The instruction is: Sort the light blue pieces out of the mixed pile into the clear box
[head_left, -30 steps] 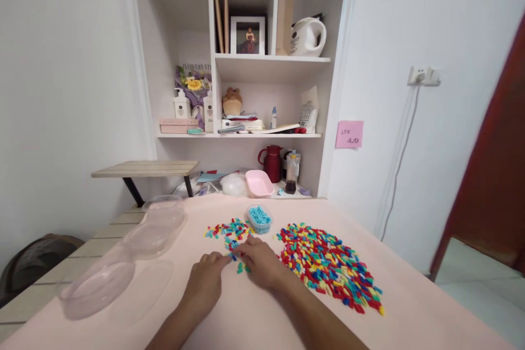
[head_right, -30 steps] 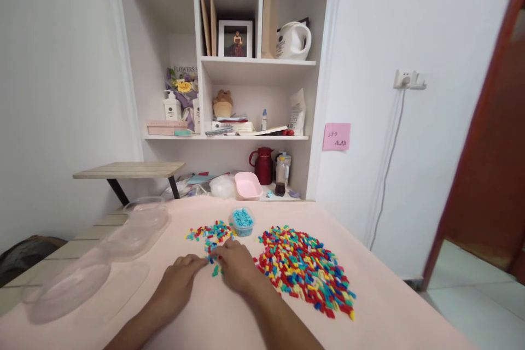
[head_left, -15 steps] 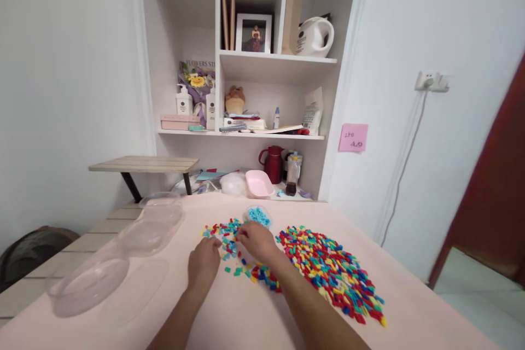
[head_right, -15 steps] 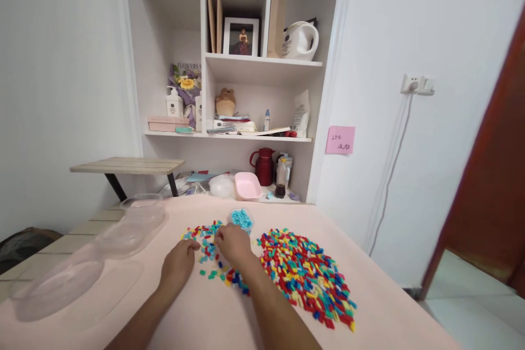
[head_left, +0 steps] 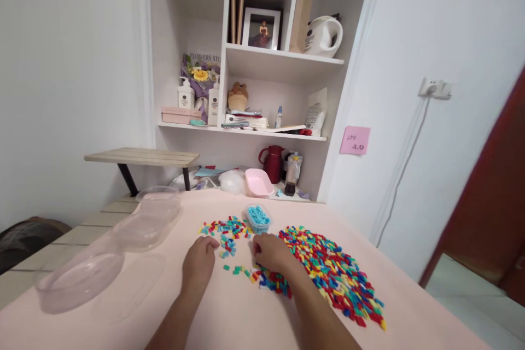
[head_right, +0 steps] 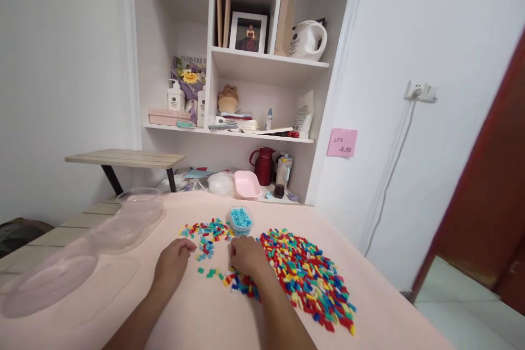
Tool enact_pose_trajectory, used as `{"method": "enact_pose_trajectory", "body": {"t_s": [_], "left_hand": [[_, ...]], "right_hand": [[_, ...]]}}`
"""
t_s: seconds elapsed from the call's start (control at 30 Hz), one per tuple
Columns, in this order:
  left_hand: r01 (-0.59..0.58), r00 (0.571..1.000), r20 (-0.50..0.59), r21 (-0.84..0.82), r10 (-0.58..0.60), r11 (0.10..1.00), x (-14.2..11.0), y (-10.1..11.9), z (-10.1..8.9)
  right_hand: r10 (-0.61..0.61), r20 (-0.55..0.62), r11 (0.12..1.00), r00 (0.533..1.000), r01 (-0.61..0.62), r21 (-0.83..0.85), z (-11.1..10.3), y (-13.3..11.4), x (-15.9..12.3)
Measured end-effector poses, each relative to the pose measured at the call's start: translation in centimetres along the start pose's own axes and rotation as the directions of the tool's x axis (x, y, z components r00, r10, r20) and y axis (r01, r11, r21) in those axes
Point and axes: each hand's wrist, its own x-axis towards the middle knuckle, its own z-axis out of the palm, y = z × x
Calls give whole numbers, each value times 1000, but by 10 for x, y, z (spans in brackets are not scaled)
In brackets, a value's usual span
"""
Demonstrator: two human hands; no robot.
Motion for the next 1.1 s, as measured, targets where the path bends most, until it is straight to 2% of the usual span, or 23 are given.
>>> {"method": "enact_pose_trajectory", "body": {"t_s": [0.1, 0.17, 0.27, 0.37, 0.47, 0.6, 0.67, 0.73, 0.8, 0.87, 0.97, 1.1], "left_hand": [[31, 999, -29, -60, -33, 998, 3, -3, 1], [57, 996, -56, -98, -63, 994, 5, -6, 1], [82, 992, -81, -145, -95, 986, 8, -8, 0], [90, 991, -81, -168, -105, 982, 7, -5, -3], [93, 991, -74, -174, -107, 980, 6, -1, -6], [117, 988, -76, -179, -133, 977, 6, 4, -7], [134, 985, -80, -181, -150, 974, 5, 5, -8], [145, 983, -84, -183, -162, 972, 5, 6, -8], [151, 982, -84, -186, -169, 971, 5, 6, -8], [152, 982, -80, -189, -170, 970, 4, 7, -8], [148, 984, -74, -191, -164, 971, 3, 8, -8], [138, 985, -77, -189, -155, 972, 3, 8, -8]], "right_hand": [[-29, -55, 999, 998, 30, 18, -9, -4, -5], [-152, -102, 978, 983, 165, 127, -9, -16, -7], [-313, -156, 905, 937, 344, 250, 1, -40, -9], [-356, -132, 913, 925, 374, 165, 17, -55, -10], [-343, -45, 937, 938, 345, 62, 22, -51, -7], [-137, 112, 990, 984, 131, 53, 7, -22, -6], [-41, 118, 999, 992, 38, 31, -3, -7, -7], [18, 47, 1000, 999, -18, 3, -9, 1, -7], [18, -45, 1000, 999, -17, 19, -8, 1, -5], [-54, -99, 995, 994, 61, 76, -3, -6, -3], [-136, -51, 985, 989, 140, 101, 6, -19, 0], [-36, 1, 999, 999, 36, -22, 7, -23, -3]]}}
